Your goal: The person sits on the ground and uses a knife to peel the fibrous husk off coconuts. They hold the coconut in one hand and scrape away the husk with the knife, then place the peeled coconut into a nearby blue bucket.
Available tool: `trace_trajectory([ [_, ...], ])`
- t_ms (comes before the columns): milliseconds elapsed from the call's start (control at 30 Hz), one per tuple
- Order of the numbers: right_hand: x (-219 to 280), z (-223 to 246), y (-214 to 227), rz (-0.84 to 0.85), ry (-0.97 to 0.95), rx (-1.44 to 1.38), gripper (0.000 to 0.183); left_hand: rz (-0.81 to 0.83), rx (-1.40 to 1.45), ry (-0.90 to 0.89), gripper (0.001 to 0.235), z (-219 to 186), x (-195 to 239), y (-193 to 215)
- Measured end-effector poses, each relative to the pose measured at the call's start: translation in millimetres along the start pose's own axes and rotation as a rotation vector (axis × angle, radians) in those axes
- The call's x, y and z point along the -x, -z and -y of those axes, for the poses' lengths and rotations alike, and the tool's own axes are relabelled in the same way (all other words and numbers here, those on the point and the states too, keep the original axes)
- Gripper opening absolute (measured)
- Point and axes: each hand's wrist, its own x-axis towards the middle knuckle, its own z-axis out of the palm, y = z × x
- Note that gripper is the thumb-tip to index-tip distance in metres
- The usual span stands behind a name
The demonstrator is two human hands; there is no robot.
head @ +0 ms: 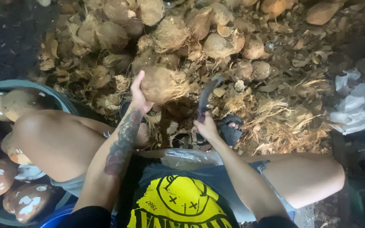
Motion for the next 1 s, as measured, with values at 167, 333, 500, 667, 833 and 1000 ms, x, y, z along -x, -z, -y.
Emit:
trace_trajectory([
  [167,10.9,23.9,6.7,0.072,0.006,0.295,0.061,0.111,0.007,0.233,0.089,-7.4,16.5,-11.2],
  [333,-39.9,-43.2,0.1,0.138,0.018,0.36,0.061,0.087,-0.051,0.282,0.086,15.0,10.7,10.7],
  [500,-16.9,51.0,16.0,-0.266,0.816,-0.226,0.03,0.086,0.031,0.42,0.105,9.3,30.6,-18.9],
  [667,37.5,136.3,20.9,-0.172,1.107,-0.553,0.044,0.335,-0.003,0.666,0.101,40.3,13.1,-26.5],
  [833,39.3,127.4,12.1,-0.26,0.936,-0.807,0.061,0.176,-0.364,0.649,0.088,38.5,50.6,-45.9],
  [1000,47.0,133.4,-0.1,-0.165,0.758,-1.036,0.073,0.034,-0.628,0.487,0.05,44.6,38.2,-26.0],
])
